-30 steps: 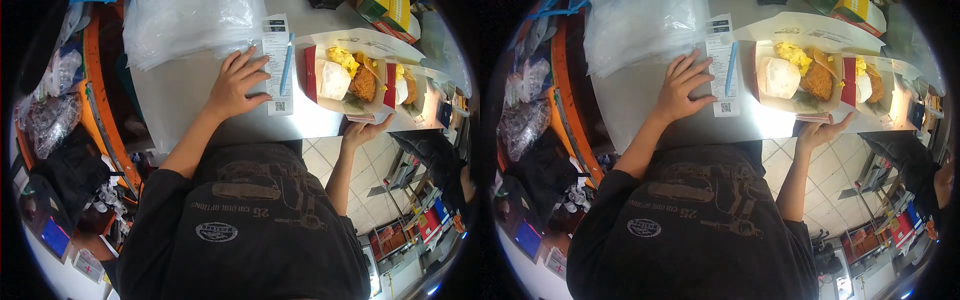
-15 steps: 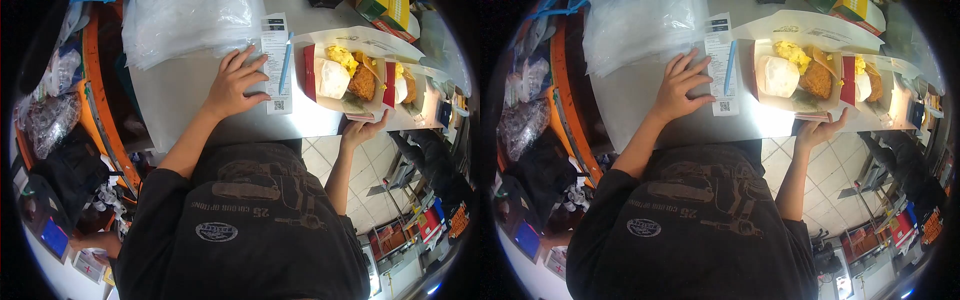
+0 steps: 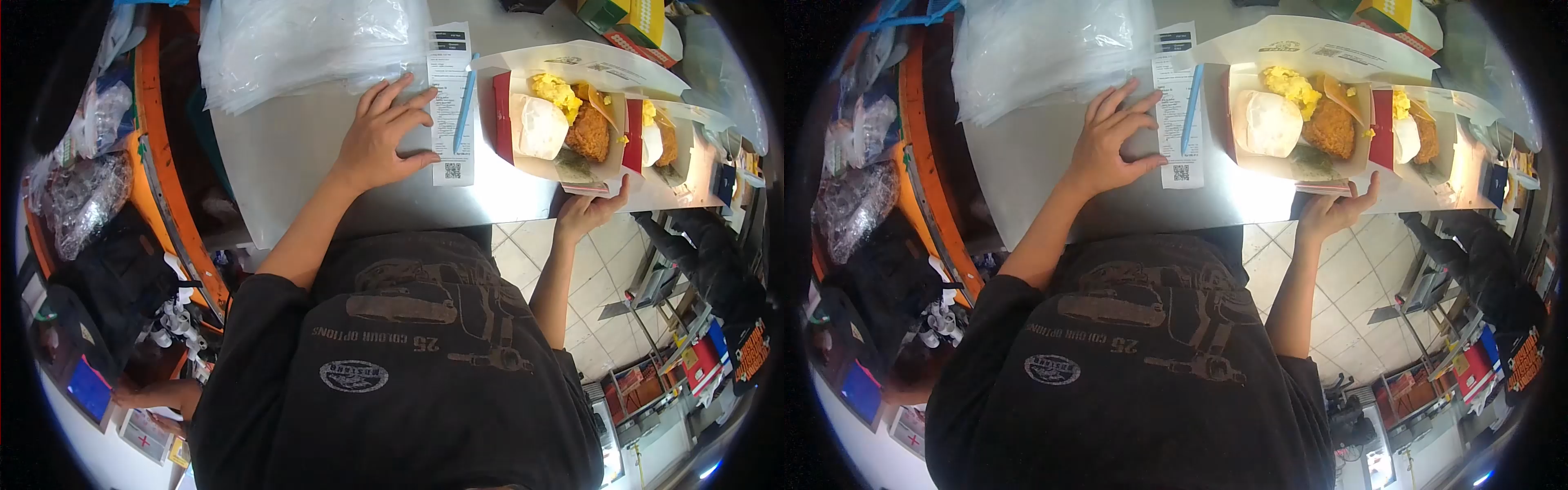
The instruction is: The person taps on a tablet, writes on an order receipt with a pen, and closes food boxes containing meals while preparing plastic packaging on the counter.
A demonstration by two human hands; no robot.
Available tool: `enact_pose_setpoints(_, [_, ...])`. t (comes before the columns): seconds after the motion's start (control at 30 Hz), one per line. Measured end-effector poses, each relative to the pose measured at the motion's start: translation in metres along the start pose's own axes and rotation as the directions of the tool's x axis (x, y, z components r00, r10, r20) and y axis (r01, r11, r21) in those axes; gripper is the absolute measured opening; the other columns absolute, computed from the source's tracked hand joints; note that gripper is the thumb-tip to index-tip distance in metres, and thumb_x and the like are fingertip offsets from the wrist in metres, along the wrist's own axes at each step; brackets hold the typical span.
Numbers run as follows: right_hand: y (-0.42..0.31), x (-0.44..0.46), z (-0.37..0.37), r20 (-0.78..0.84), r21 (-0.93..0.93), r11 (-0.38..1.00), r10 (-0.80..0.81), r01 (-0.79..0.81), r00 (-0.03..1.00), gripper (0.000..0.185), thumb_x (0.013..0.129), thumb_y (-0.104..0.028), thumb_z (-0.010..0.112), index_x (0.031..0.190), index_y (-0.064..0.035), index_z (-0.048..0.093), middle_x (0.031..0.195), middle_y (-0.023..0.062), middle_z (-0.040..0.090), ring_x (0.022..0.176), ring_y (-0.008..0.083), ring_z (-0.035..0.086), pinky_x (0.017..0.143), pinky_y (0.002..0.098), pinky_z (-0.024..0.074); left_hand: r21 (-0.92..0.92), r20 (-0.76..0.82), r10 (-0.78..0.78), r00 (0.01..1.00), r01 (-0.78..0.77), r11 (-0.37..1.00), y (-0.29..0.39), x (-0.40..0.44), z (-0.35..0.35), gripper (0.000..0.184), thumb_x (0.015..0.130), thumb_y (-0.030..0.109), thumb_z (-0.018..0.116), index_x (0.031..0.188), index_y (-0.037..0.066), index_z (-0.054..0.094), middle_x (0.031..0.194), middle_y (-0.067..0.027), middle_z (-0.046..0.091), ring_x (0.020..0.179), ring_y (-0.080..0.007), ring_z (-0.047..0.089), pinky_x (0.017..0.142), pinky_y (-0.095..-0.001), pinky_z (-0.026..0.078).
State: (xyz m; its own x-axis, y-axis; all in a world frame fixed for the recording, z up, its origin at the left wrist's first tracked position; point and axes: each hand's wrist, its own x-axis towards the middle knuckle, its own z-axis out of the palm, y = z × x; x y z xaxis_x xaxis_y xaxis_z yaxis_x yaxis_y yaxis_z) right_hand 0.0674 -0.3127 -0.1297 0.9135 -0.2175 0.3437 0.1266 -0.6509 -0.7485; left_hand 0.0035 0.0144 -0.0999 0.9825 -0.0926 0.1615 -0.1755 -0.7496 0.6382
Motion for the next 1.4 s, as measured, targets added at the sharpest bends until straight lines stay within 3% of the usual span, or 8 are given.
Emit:
enact_pose_setpoints(0.3, [0.001, 0.024, -0.005, 0.088, 0.144, 0.94, 0.301, -0.311, 0.95, 0.046, 0.102, -0.03, 0.029, 0.117, 0.0038, 0.056, 0.091, 0.0129, 0.064, 0.087, 0.0197, 0.059, 0.076, 0.0324, 0.0461, -0.158, -0.415, -0.162, 0.895, 0.105, 0.982, 0.011, 0.013, 0.016, 0.026, 0.072, 0.018, 0.073, 0.091, 0.006, 0.061, 0.103, -0.0146, 0.065, 0.1, -0.0311, 0.06, 0.084, -0.0404, 0.046])
enact_pose_setpoints(0.4, [0.009, 0.028, -0.01, 0.168, 0.121, 0.921, 0.349, -0.371, 0.922, 0.049, 0.101, -0.033, 0.031, 0.111, 0.0067, 0.058, 0.087, 0.0138, 0.062, 0.079, 0.0195, 0.055, 0.071, 0.0349, 0.0439, -0.386, 0.117, -0.413, 0.903, 0.424, 0.819, 0.062, 0.036, 0.012, 0.027, 0.078, 0.022, 0.07, 0.091, 0.001, 0.06, 0.081, -0.0139, 0.066, 0.072, -0.029, 0.064, 0.066, -0.037, 0.049])
enact_pose_setpoints(0.73, [-0.033, 0.026, -0.032, 0.302, 0.163, 0.849, 0.441, -0.502, 0.845, 0.037, 0.095, -0.028, 0.048, 0.101, 0.0048, 0.062, 0.074, 0.0039, 0.056, 0.07, 0.0121, 0.051, 0.065, 0.0245, 0.0418, -0.42, 0.277, -0.387, 0.879, 0.473, 0.774, 0.076, 0.043, 0.018, 0.028, 0.088, 0.025, 0.061, 0.087, -0.003, 0.063, 0.064, -0.0142, 0.063, 0.057, -0.0197, 0.061, 0.055, -0.0308, 0.046])
enact_pose_setpoints(0.83, [-0.047, 0.024, -0.058, 0.255, 0.213, 0.962, 0.114, -0.171, 0.96, 0.032, 0.081, -0.017, 0.06, 0.11, -0.0023, 0.062, 0.099, 0.0094, 0.058, 0.091, 0.0182, 0.053, 0.076, 0.0289, 0.0426, -0.513, 0.045, -0.472, 0.881, 0.425, 0.746, 0.056, 0.041, -0.005, 0.023, 0.091, 0.02, 0.058, 0.085, -0.002, 0.064, 0.059, -0.0049, 0.06, 0.053, -0.0089, 0.055, 0.051, -0.0261, 0.042])
enact_pose_setpoints(0.93, [-0.072, 0.03, -0.066, 0.388, -0.143, 0.958, -0.177, 0.249, 0.904, 0.049, 0.067, -0.007, 0.066, 0.115, -0.0142, 0.062, 0.12, 0.0138, 0.049, 0.112, 0.0301, 0.044, 0.087, 0.04, 0.0414, -0.534, -0.173, -0.558, 0.812, 0.399, 0.746, 0.028, 0.043, -0.051, 0.019, 0.092, 0.017, 0.057, 0.086, 0.0, 0.065, 0.06, 0.0007, 0.056, 0.05, -0.005, 0.046, 0.047, -0.0225, 0.036])
enact_pose_setpoints(1.03, [-0.072, 0.036, -0.05, 0.452, -0.101, 0.961, -0.187, 0.258, 0.872, 0.018, 0.07, -0.005, 0.068, 0.087, -0.0104, 0.064, 0.122, 0.0148, 0.048, 0.116, 0.0346, 0.037, 0.093, 0.0436, 0.0355, -0.581, -0.288, -0.605, 0.743, 0.366, 0.727, 0.008, 0.041, -0.087, 0.017, 0.092, 0.015, 0.056, 0.088, 0.0, 0.064, 0.062, 0.0007, 0.056, 0.051, -0.0048, 0.045, 0.048, -0.0214, 0.034])
enact_pose_setpoints(1.33, [-0.081, 0.077, 0.004, 0.266, -0.363, 0.828, -0.347, 0.427, 0.899, 0.025, 0.075, -0.013, 0.071, 0.094, -0.0036, 0.057, 0.097, 0.011, 0.055, 0.097, 0.0282, 0.048, 0.085, 0.04, 0.0377, -0.525, -0.372, -0.595, 0.712, 0.367, 0.768, -0.007, 0.015, -0.093, 0.016, 0.091, 0.016, 0.06, 0.095, 0.001, 0.064, 0.065, -0.0005, 0.058, 0.059, -0.0052, 0.054, 0.051, -0.0192, 0.038])
enact_pose_setpoints(1.4, [-0.078, 0.073, -0.005, 0.127, -0.216, 0.935, -0.258, 0.28, 0.958, 0.022, 0.077, -0.014, 0.07, 0.092, -0.002, 0.057, 0.093, 0.0099, 0.056, 0.089, 0.0242, 0.05, 0.08, 0.0361, 0.0402, -0.514, -0.391, -0.617, 0.682, 0.394, 0.762, -0.01, 0.005, -0.099, 0.019, 0.091, 0.015, 0.06, 0.101, 0.0, 0.062, 0.067, -0.0015, 0.06, 0.061, -0.0061, 0.056, 0.053, -0.0195, 0.04])
